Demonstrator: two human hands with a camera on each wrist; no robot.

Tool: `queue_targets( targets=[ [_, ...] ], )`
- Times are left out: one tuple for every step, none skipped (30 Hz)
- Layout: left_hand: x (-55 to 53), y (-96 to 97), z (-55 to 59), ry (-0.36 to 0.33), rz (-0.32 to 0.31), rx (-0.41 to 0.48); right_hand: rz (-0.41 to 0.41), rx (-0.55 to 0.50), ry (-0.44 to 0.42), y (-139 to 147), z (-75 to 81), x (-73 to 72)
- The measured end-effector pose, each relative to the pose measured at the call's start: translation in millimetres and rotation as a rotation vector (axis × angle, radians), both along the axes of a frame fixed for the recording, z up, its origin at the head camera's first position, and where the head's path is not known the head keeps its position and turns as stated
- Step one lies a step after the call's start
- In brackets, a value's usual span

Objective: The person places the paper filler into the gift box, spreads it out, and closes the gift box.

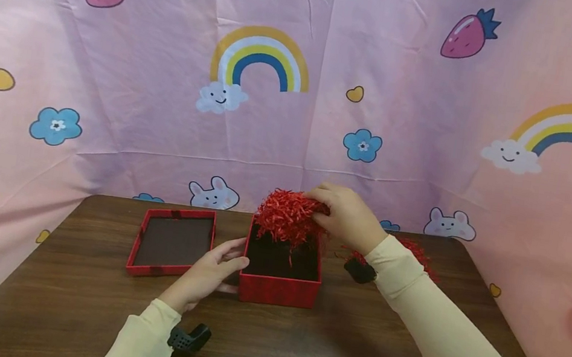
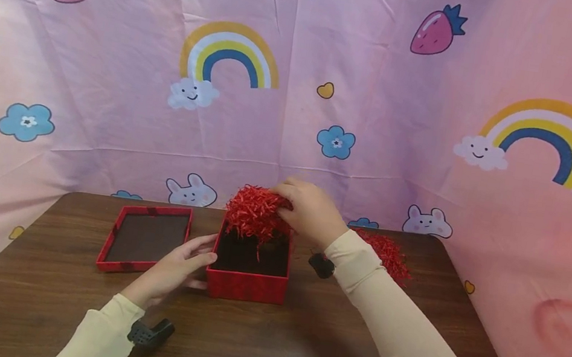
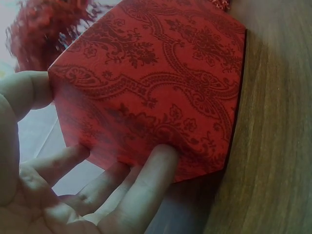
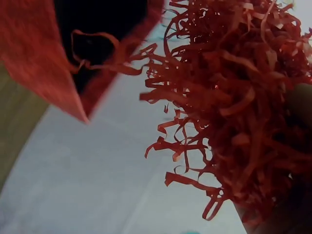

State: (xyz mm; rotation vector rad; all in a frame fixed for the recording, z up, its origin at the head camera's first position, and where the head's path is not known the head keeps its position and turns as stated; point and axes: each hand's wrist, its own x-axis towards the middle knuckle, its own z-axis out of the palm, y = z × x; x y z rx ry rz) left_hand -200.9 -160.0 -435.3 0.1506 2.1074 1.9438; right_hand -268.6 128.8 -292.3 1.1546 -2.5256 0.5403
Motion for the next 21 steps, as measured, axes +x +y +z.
queue_targets(
  targets=[
    [0.0, -0.1, 0.1, -0.001, 0.000, -0.001, 0.002, 0.016, -0.003, -4.0, -4.7, -1.3],
    [0.2, -0.3, 0.3, -0.002, 0.000, -0.001, 0.001, 0.031, -0.009, -7.8, -9.6, -2.7],
    [0.3, -0.4, 0.4, -0.004, 0.000, -0.002, -0.001, 0.044, -0.015, -11.1, -14.2, -3.8],
    [0.6, -0.3, 0.7, -0.005, 0.003, -0.005, -0.003, 0.057, -0.019, -14.0, -19.0, -5.1],
    [0.7, -0.2, 1.0, -0.005, 0.004, -0.003, -0.006, 0.068, -0.023, -16.7, -23.7, -6.3],
    [0.8, -0.2, 1.2, -0.005, 0.006, -0.004, -0.006, 0.074, -0.033, -19.2, -28.2, -7.4],
    [0.7, -0.3, 1.3, -0.003, 0.004, -0.005, -0.005, 0.085, -0.040, -21.4, -32.9, -8.8],
    [0.7, -0.2, 1.5, -0.002, 0.006, -0.004, -0.004, 0.097, -0.048, -23.4, -37.4, -9.8],
    [0.7, -0.1, 1.7, -0.001, 0.007, -0.004, 0.000, 0.112, -0.052, -25.0, -41.8, -10.8],
    [0.5, -0.1, 1.6, 0.001, 0.007, -0.004, 0.005, 0.127, -0.060, -26.5, -45.9, -11.6],
    [0.4, -0.1, 1.5, 0.002, 0.005, -0.002, 0.012, 0.141, -0.066, -27.8, -50.0, -12.4],
    [0.3, 0.0, 1.5, 0.004, 0.004, -0.002, 0.019, 0.155, -0.070, -29.1, -53.8, -13.0],
    [0.2, 0.2, 1.4, 0.005, 0.003, -0.001, 0.025, 0.168, -0.075, -30.1, -57.3, -13.1],
    [0.1, 0.3, 1.2, 0.005, 0.002, 0.001, 0.029, 0.177, -0.079, -31.2, -60.7, -13.4],
    [0.0, 0.4, 1.0, 0.005, 0.001, 0.001, 0.033, 0.185, -0.086, -32.3, -63.9, -13.7],
    [0.1, 0.6, 0.9, 0.005, 0.001, 0.001, 0.036, 0.192, -0.095, -33.5, -67.2, -13.9],
    [0.2, 0.9, 1.0, 0.004, 0.001, 0.001, 0.038, 0.199, -0.100, -34.6, -70.6, -14.2],
    [0.2, 1.1, 0.9, 0.003, 0.001, 0.001, 0.042, 0.207, -0.104, -35.9, -73.8, -14.7],
    [0.3, 1.3, 0.9, 0.002, -0.001, 0.002, 0.048, 0.214, -0.112, -37.2, -76.6, -14.8],
    [0.4, 1.4, 0.8, 0.000, -0.002, 0.004, 0.053, 0.226, -0.118, -38.6, -79.6, -15.4],
    [0.5, 1.6, 0.8, -0.001, -0.002, 0.004, 0.058, 0.240, -0.125, -39.7, -82.6, -15.7]
  ],
)
